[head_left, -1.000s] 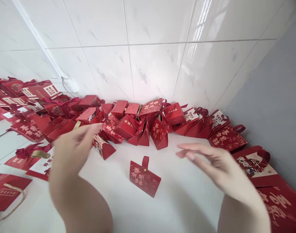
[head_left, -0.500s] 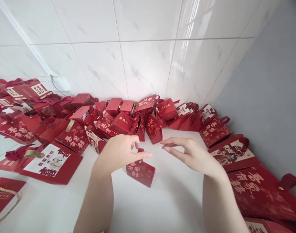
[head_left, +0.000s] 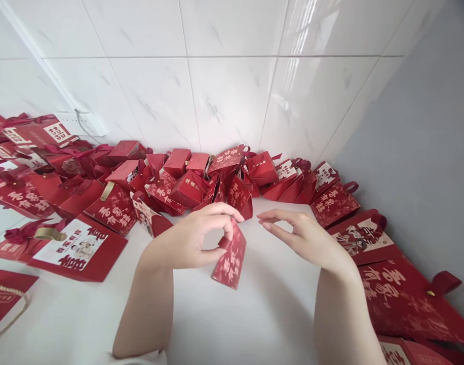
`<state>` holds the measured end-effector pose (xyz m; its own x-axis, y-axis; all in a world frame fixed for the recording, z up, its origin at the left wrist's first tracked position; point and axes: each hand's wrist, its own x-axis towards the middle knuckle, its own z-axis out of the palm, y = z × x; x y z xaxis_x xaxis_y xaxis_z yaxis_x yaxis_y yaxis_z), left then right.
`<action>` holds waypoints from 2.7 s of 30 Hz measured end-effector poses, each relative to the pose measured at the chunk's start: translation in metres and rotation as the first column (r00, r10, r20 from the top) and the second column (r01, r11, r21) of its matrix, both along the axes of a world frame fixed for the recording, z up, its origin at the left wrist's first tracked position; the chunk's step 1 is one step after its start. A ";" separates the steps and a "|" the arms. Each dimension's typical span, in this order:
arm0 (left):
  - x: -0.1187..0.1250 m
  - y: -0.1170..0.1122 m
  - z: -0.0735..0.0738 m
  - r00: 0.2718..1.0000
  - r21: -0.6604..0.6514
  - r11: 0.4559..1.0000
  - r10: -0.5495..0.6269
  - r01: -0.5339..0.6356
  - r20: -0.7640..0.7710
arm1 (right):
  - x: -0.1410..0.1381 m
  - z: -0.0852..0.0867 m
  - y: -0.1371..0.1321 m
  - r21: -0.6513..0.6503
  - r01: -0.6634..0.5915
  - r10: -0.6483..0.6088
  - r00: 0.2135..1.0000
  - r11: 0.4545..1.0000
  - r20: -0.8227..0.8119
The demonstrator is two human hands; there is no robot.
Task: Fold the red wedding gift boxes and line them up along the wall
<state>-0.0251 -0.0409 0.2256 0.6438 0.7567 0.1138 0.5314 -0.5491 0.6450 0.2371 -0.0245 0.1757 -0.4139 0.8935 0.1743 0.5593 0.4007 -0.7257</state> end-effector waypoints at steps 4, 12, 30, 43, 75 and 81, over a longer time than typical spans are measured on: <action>0.002 0.002 0.000 0.997 0.015 0.999 0.051 -0.052 0.049 | -0.008 -0.002 0.003 0.061 -0.053 0.055 0.998 0.997 -0.024; 0.012 0.015 -0.014 0.991 -0.075 0.997 0.026 -0.016 0.135 | -0.029 0.000 0.002 -0.069 -0.256 0.247 0.963 0.964 -0.109; 0.012 0.039 -0.035 0.963 -0.040 0.977 0.202 -0.212 -0.178 | -0.035 -0.028 0.019 0.011 -0.075 0.074 0.992 0.997 0.100; 0.015 0.039 -0.040 0.956 0.015 0.981 0.194 -0.196 -0.220 | -0.033 -0.032 0.023 0.067 -0.061 0.062 0.998 0.996 -0.017; 0.019 0.047 -0.050 0.968 -0.092 0.986 0.112 -0.136 -0.223 | -0.037 -0.025 0.022 -0.021 -0.221 0.212 0.955 0.975 -0.208; 0.021 0.051 -0.052 0.959 -0.143 0.973 0.144 -0.183 -0.243 | -0.045 -0.035 0.031 0.001 -0.117 0.114 0.971 0.993 -0.209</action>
<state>-0.0039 0.0097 0.1734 0.5039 0.8497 -0.1552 0.7489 -0.3404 0.5685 0.1921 0.0062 0.1409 -0.4701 0.8440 0.2581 0.3453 0.4450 -0.8263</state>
